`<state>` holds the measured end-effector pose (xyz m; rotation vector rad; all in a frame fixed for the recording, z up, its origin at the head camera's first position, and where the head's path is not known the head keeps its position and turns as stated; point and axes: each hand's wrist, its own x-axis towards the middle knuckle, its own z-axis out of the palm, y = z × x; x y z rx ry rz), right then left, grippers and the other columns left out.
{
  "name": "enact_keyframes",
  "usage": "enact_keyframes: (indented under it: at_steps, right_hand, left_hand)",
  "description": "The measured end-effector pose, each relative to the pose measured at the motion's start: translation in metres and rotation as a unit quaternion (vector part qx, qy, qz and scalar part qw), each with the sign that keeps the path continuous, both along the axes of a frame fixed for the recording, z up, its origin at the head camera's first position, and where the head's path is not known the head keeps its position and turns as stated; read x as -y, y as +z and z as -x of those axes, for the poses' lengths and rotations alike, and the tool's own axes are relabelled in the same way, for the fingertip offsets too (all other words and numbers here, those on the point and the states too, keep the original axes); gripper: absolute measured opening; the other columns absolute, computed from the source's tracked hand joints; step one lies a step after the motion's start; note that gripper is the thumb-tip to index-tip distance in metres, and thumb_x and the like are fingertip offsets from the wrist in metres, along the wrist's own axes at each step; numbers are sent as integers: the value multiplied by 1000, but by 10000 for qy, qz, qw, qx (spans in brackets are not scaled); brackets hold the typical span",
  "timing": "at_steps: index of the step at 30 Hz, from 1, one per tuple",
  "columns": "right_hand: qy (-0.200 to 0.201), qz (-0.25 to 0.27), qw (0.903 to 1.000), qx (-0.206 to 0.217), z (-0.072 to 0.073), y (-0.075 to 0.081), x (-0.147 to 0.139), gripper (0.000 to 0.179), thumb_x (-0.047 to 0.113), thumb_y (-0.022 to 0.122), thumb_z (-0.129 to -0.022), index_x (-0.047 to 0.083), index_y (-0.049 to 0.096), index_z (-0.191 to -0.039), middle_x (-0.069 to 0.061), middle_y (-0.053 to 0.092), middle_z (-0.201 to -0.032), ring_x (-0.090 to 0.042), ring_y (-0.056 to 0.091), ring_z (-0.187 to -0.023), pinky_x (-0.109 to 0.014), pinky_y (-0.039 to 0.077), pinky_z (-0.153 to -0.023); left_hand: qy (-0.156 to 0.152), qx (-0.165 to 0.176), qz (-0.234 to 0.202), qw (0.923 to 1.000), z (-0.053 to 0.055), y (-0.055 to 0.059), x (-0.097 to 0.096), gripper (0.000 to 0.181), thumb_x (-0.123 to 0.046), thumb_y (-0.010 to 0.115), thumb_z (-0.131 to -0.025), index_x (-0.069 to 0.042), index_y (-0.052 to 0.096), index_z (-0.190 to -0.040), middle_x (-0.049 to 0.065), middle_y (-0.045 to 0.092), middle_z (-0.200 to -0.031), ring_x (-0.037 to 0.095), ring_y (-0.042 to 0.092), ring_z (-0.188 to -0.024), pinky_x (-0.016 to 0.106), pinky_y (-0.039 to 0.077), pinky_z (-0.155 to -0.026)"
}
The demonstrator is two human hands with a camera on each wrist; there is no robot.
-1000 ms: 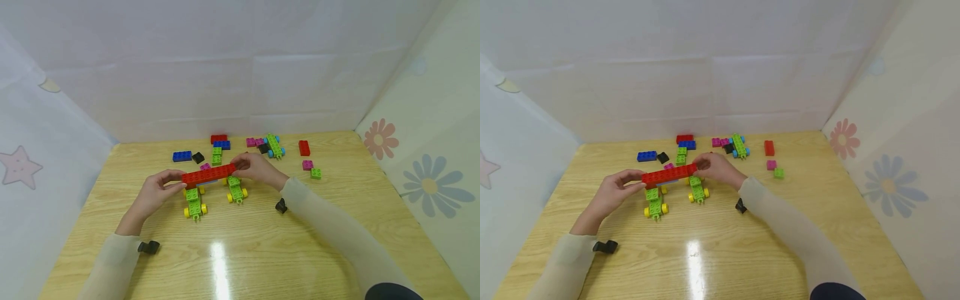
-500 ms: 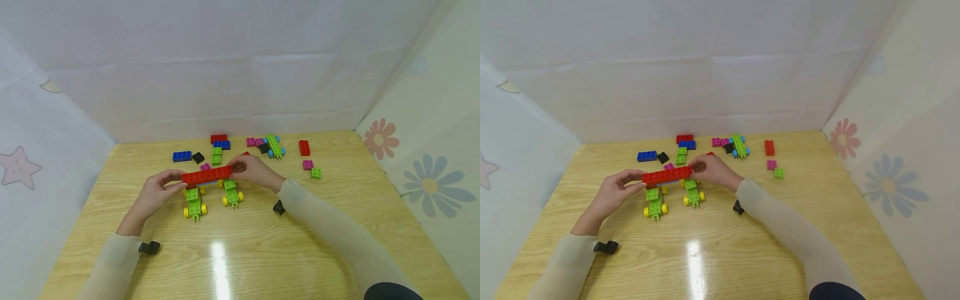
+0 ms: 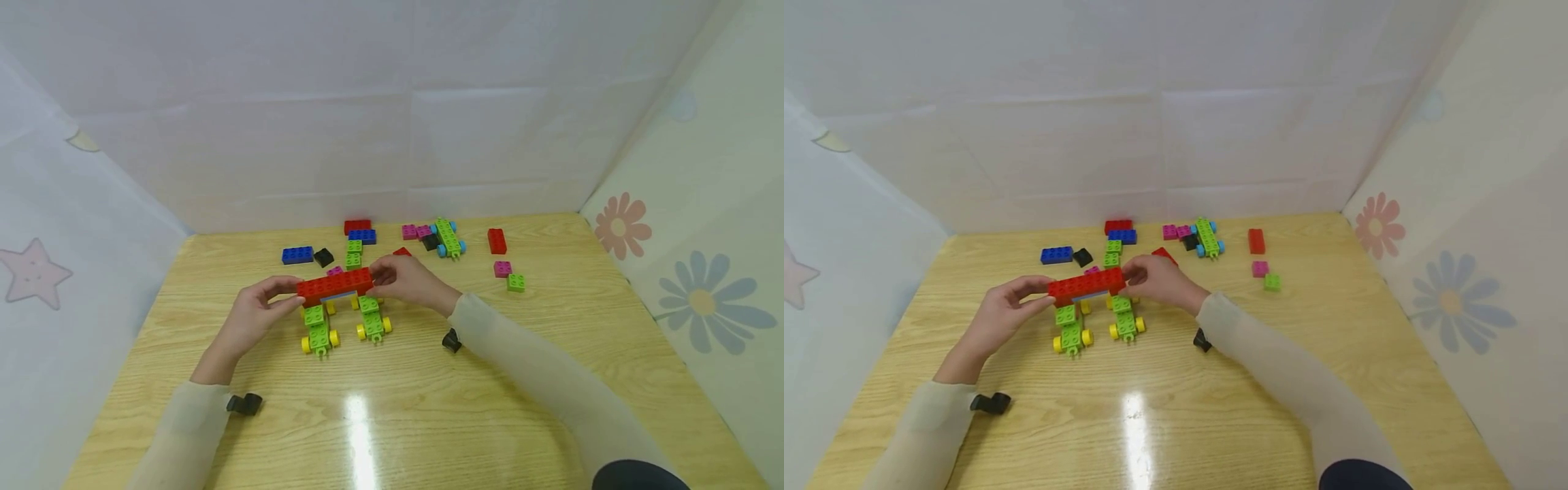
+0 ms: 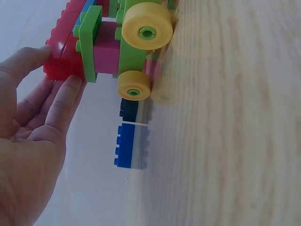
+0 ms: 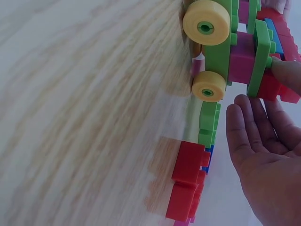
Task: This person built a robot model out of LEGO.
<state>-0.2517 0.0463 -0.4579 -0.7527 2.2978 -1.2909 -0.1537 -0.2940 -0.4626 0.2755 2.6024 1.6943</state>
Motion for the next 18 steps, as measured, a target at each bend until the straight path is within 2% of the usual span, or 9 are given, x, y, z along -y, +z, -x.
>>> enact_keyframes:
  at_steps: [10,18]
  right_hand:
    - [91,51,9999,-73,1,-2,0,45,28,87,-101,12,72,-140,-5,76,-127,-17,75,-109,-36,66,-101]
    - [147,486,9987,33,-1,5,0,42,36,82,-105,20,71,-142,2,74,-132,-20,70,-120,-44,62,-113]
  left_hand:
    - [61,117,109,9999,-1,3,-1,38,-22,77,-109,-6,71,-143,22,71,-143,-2,68,-120,14,62,-97]
    - [84,168,119,9998,-1,5,-2,39,-23,78,-108,-7,72,-143,21,70,-144,-3,68,-119,13,61,-97]
